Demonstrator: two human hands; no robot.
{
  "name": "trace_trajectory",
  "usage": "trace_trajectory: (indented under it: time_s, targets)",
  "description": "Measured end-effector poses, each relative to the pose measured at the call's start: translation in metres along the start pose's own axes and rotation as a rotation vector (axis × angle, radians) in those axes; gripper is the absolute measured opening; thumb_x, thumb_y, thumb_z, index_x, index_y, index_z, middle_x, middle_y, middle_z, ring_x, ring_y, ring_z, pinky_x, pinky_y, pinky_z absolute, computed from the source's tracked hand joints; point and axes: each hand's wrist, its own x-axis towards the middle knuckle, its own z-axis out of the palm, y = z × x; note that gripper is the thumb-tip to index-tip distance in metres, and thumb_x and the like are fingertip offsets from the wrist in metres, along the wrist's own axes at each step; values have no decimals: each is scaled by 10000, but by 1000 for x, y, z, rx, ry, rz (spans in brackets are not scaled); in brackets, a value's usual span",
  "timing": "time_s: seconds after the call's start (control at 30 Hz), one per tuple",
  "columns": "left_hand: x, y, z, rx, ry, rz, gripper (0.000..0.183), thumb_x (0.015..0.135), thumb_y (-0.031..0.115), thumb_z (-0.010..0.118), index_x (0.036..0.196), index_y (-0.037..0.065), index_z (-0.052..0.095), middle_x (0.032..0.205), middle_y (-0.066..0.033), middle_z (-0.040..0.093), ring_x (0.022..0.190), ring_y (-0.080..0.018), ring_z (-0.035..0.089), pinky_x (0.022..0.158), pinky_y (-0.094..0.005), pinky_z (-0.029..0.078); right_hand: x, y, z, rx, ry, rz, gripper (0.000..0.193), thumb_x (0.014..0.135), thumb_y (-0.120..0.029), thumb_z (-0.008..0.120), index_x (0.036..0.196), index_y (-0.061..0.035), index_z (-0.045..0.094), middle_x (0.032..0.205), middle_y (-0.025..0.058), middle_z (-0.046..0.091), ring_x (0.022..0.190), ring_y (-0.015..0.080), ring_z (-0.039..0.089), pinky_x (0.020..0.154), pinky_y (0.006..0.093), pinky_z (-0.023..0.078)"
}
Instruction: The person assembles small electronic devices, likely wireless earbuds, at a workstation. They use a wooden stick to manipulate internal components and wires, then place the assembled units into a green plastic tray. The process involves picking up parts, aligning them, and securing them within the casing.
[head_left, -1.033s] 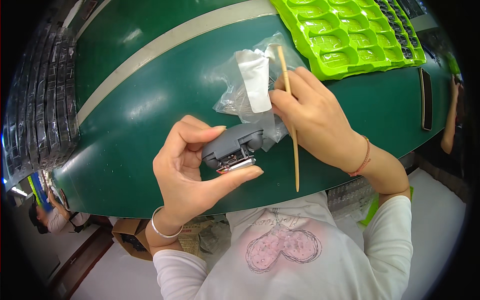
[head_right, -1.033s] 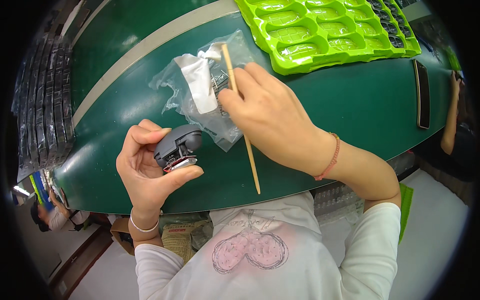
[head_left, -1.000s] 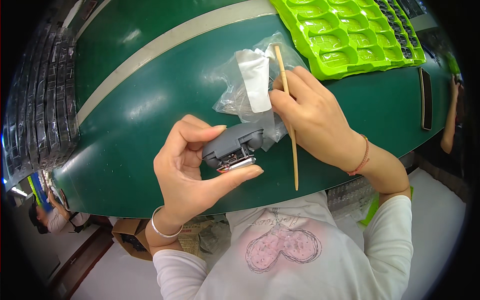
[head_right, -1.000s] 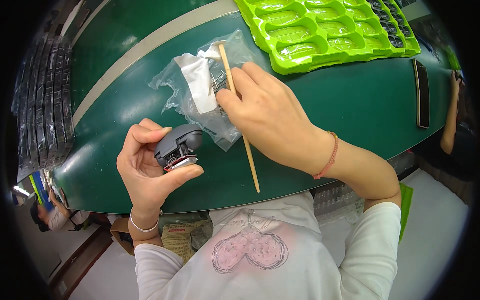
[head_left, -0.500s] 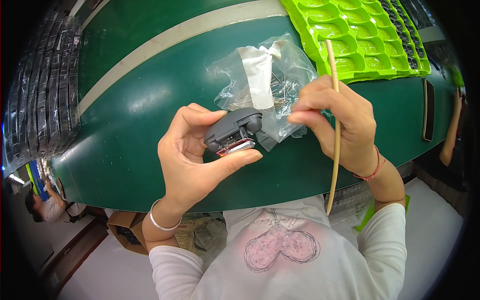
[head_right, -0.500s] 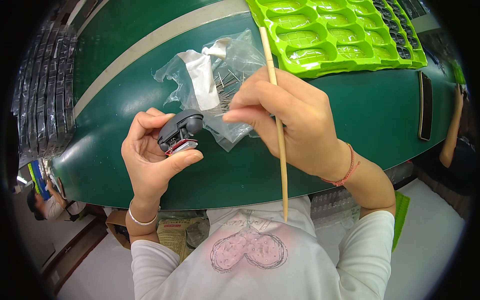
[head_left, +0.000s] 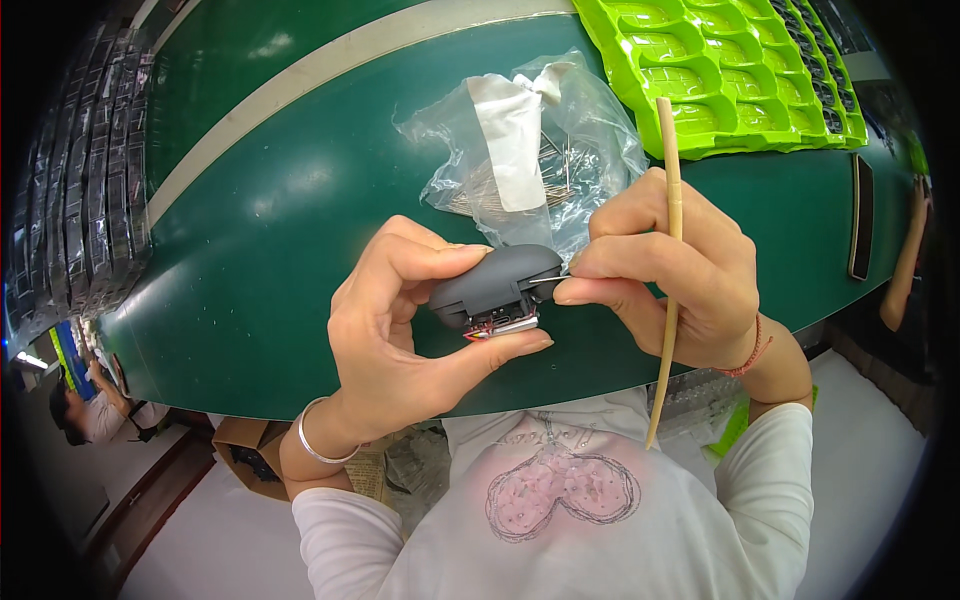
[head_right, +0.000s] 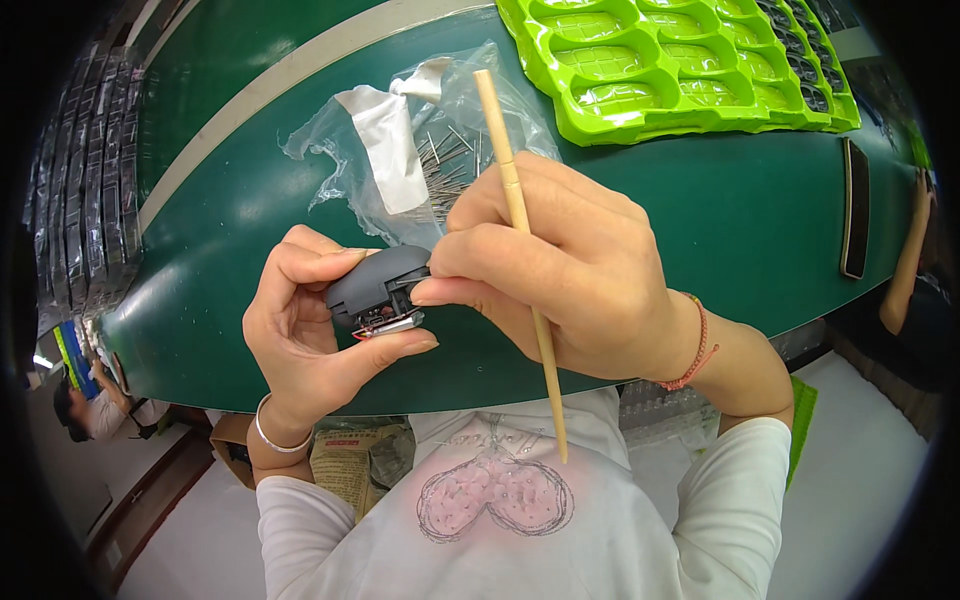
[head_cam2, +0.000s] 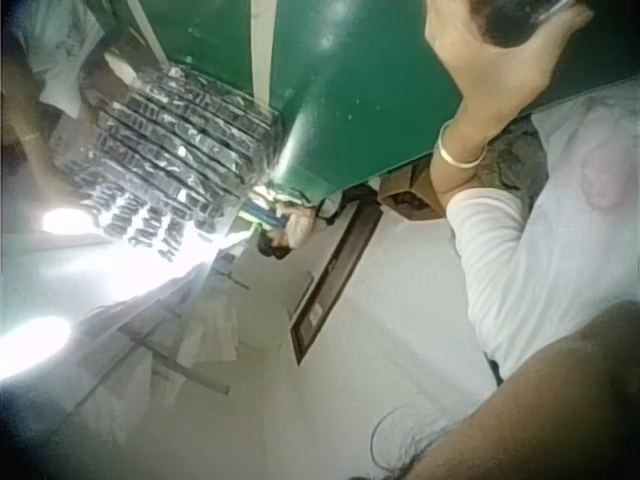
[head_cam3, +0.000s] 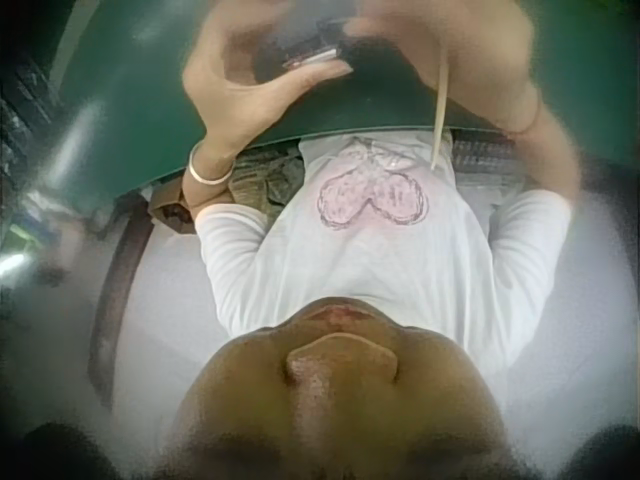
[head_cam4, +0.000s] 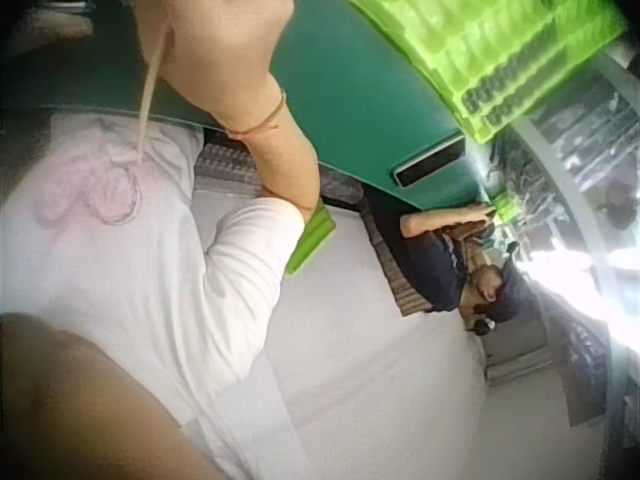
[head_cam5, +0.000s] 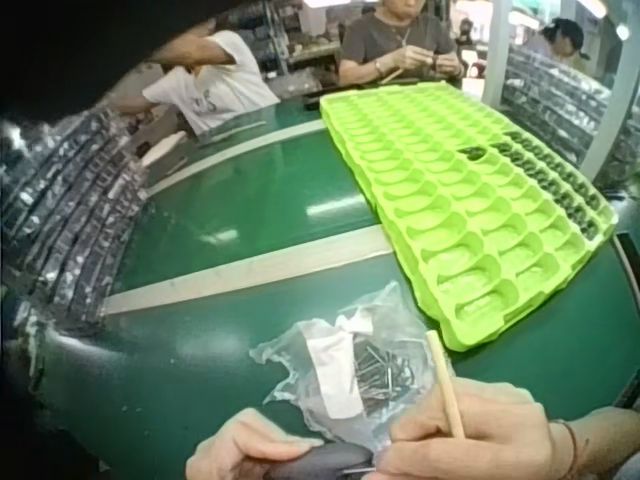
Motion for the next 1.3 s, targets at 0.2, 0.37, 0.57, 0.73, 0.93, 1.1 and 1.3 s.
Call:
trace_trajectory:
  time_s: [0.2, 0.37, 0.57, 0.73, 0.93, 1.1, 1.3]
  targets:
    - [-1, -1, -1, 17, -30, 21, 579, 554, 7, 901, 1016, -20, 553, 947, -99, 556, 856, -143, 575, 787, -264, 513, -1, 0, 3, -1, -7, -28, 240, 666, -112, 816, 840, -45, 664, 758, 62, 588, 638, 178, 541, 543, 270, 422]
    - [-1, -2, 0, 16, -50, 27, 596, 561, -2, 896, 1035, -13, 535, 962, -106, 562, 872, -147, 582, 786, -265, 513, -4, -1, 5, 52, -10, -2, 233, 670, -106, 814, 830, -41, 658, 755, 63, 589, 635, 179, 540, 539, 274, 415]
    - [-2, -2, 0, 0, -55, 24, 600, 568, -14, 890, 1045, -11, 524, 972, -111, 561, 876, -146, 582, 786, -264, 513, -4, -1, 8, 67, 61, 28, 219, 674, -20, 810, 822, -9, 650, 718, 80, 603, 615, 167, 550, 534, 261, 419]
    - [-3, -2, 2, -14, -17, 5, 593, 576, -16, 886, 1042, -13, 519, 960, -104, 550, 868, -137, 575, 784, -256, 511, -8, -2, 18, 80, 143, 52, 227, 670, 15, 805, 846, 0, 662, 707, 95, 614, 609, 178, 581, 526, 252, 444]
    - [-1, -1, -1, 2, 10, -4, 578, 583, -5, 886, 1034, -16, 524, 960, -98, 541, 860, -131, 575, 775, -247, 514, -7, 2, 12, 1, 36, -14, 242, 838, -172, 666, 997, 10, 662, 737, 93, 590, 621, 194, 541, 546, 286, 432]
    - [-3, 0, -2, -5, -4, 8, 592, 561, -9, 895, 1028, -13, 530, 943, -97, 547, 862, -132, 581, 767, -245, 521, 5, 6, -9, -54, -67, 57, 557, 995, -416, 414, 1248, 70, 513, 821, 94, 587, 711, 156, 521, 622, 297, 424]
    - [-3, -2, -5, -48, 23, 51, 588, 541, -19, 899, 1007, -4, 541, 937, -96, 552, 833, -136, 592, 757, -245, 524, -5, 3, -13, 551, 3, 383, 364, 1002, -284, 467, 1082, 62, 548, 701, 124, 590, 584, 129, 548, 513, 218, 442]
